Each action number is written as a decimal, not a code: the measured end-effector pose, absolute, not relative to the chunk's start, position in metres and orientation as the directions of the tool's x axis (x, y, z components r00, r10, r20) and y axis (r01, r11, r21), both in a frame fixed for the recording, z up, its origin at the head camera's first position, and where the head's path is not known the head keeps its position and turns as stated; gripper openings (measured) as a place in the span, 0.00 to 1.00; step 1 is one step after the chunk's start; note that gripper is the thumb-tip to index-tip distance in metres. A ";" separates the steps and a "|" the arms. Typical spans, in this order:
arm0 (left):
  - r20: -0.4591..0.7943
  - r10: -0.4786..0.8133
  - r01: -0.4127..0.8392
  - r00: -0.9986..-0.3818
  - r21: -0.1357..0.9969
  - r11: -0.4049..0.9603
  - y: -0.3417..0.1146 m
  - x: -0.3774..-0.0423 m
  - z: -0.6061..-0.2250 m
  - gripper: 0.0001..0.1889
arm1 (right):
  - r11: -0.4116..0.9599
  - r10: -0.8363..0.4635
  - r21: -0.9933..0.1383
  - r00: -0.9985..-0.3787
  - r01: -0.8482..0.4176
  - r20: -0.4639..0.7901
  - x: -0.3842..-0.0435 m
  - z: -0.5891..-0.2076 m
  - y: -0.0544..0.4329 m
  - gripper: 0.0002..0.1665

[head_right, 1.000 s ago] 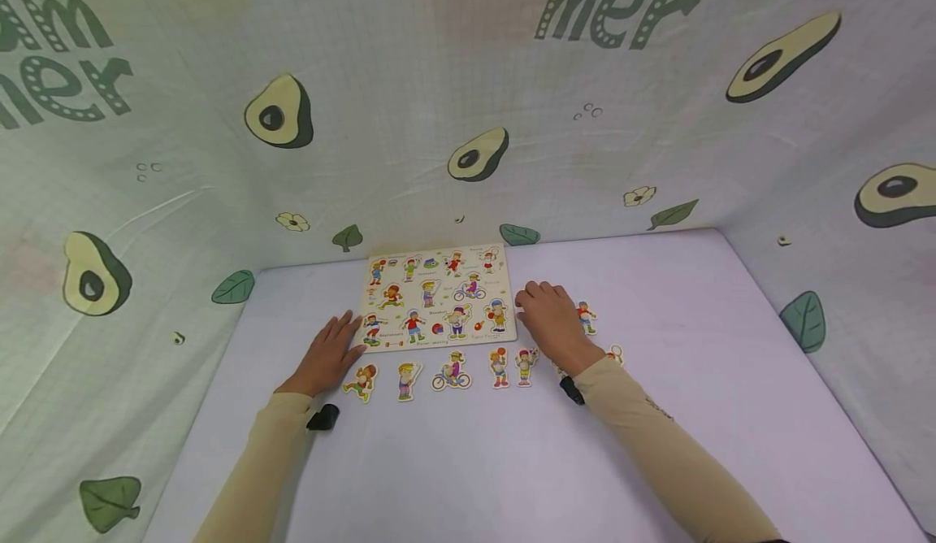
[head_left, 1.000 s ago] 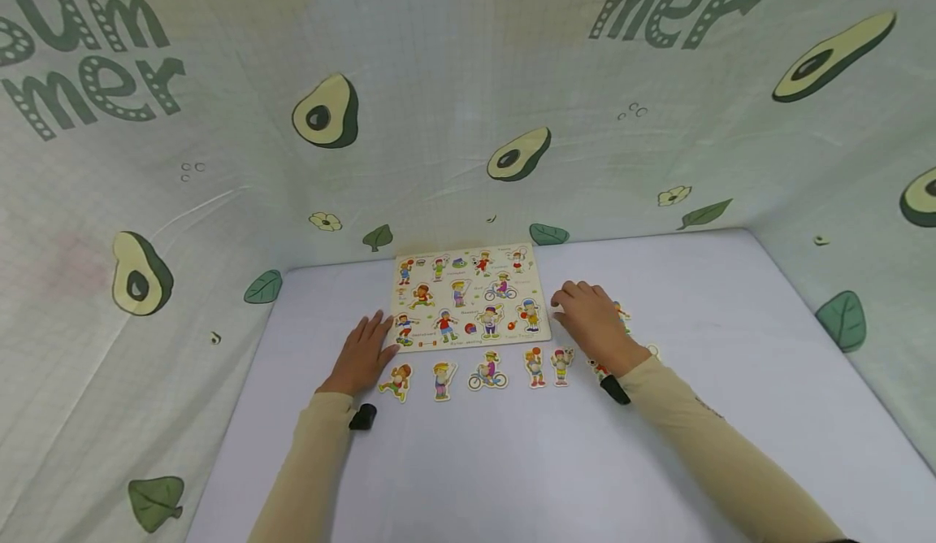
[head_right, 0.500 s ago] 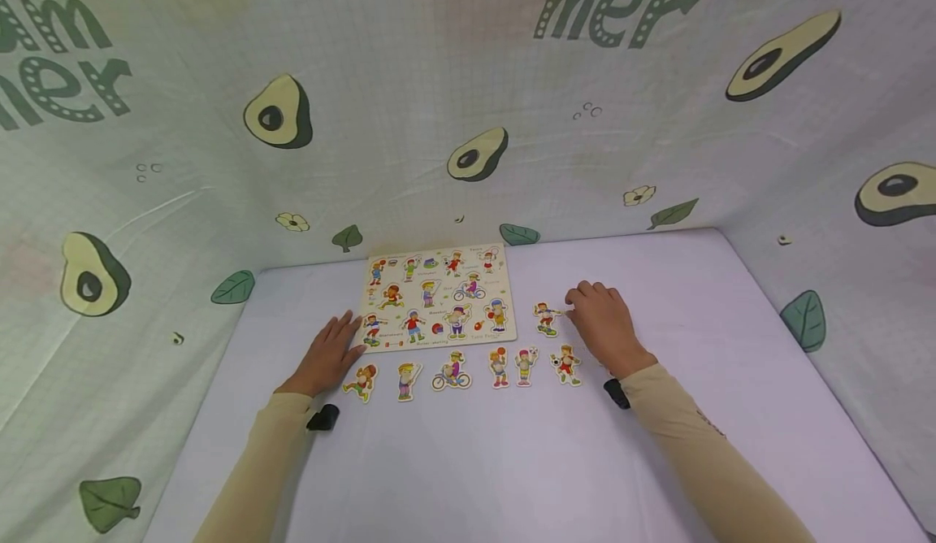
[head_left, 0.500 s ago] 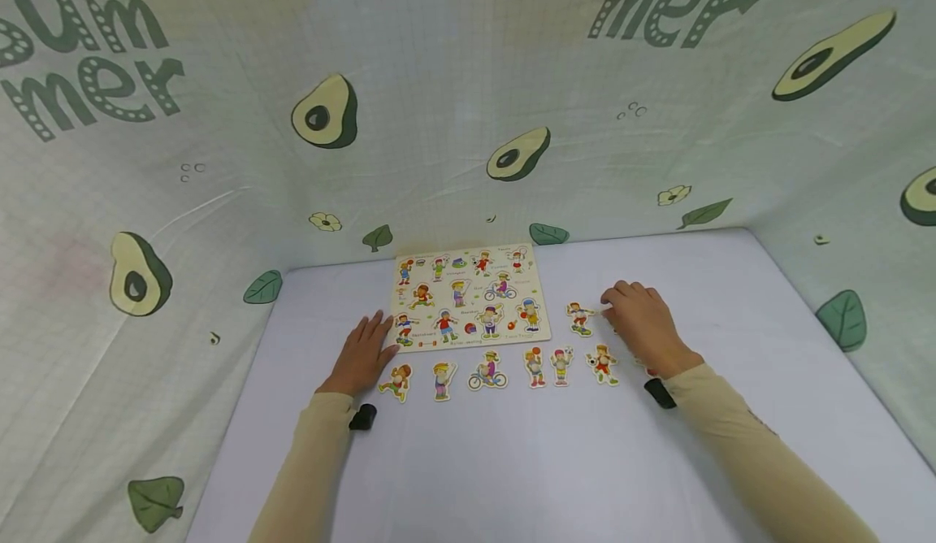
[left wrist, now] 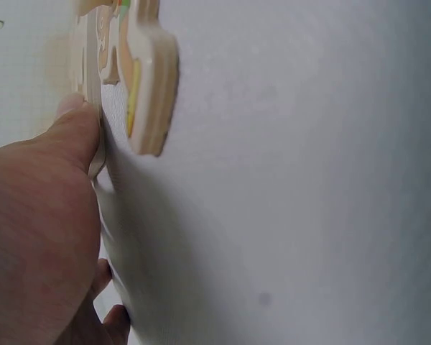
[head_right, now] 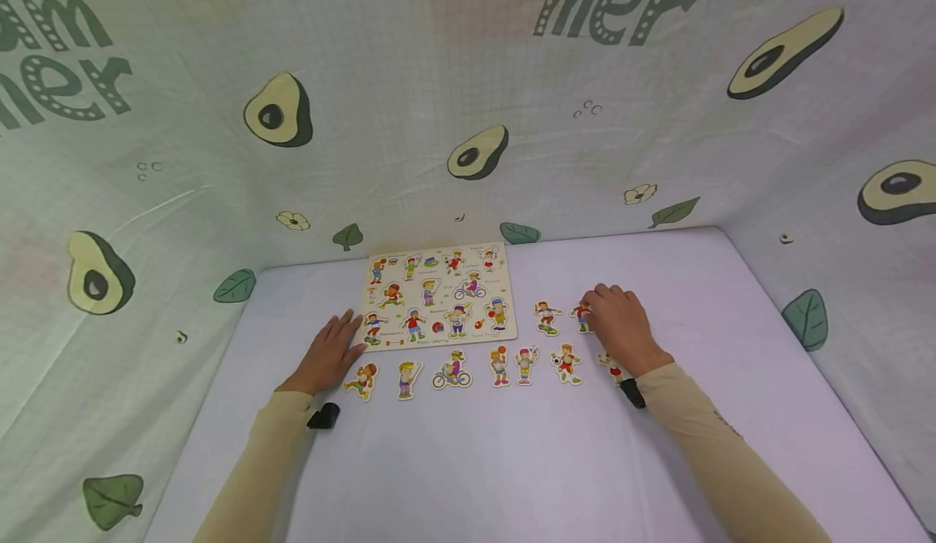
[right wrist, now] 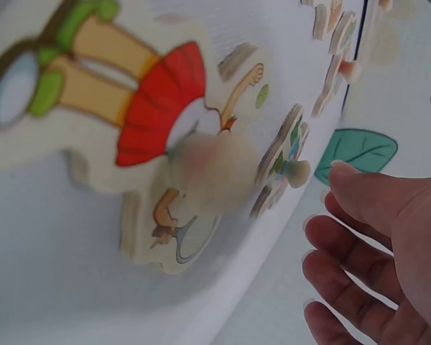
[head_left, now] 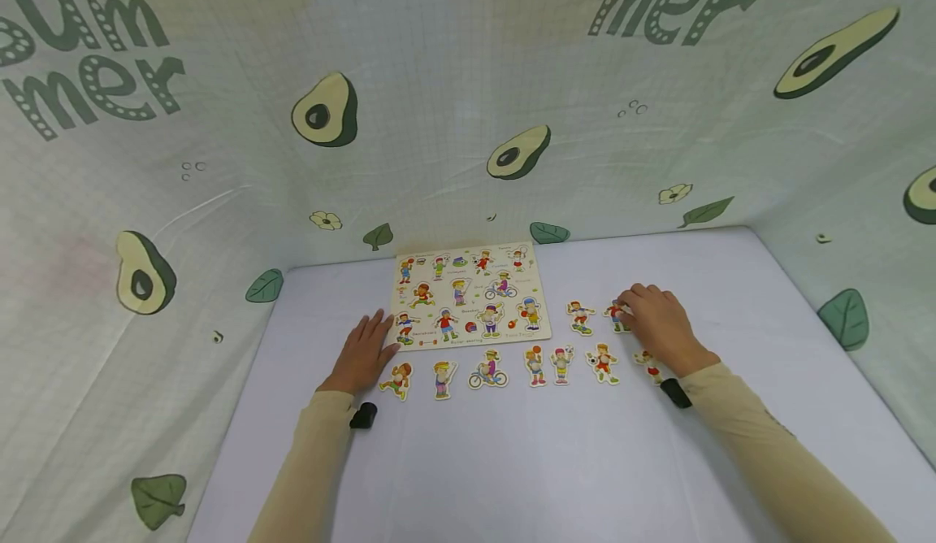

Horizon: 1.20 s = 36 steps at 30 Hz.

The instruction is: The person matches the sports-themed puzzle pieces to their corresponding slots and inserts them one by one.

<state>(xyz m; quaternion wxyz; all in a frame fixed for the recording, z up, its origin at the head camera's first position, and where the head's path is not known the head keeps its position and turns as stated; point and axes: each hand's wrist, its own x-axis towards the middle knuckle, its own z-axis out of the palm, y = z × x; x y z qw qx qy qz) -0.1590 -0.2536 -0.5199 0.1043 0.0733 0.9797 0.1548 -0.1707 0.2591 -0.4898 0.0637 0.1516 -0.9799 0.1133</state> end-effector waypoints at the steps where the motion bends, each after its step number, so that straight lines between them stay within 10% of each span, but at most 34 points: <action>1: -0.177 0.178 0.114 -0.968 0.321 0.940 -0.253 -0.159 -0.520 0.35 | 0.928 -0.286 -0.200 -0.945 -0.315 0.160 -0.171 -0.491 0.260 0.16; 36: -0.176 0.186 0.125 -0.967 0.312 0.942 -0.257 -0.159 -0.521 0.35 | 0.927 -0.344 -0.103 -0.927 -0.361 0.149 -0.179 -0.489 0.253 0.16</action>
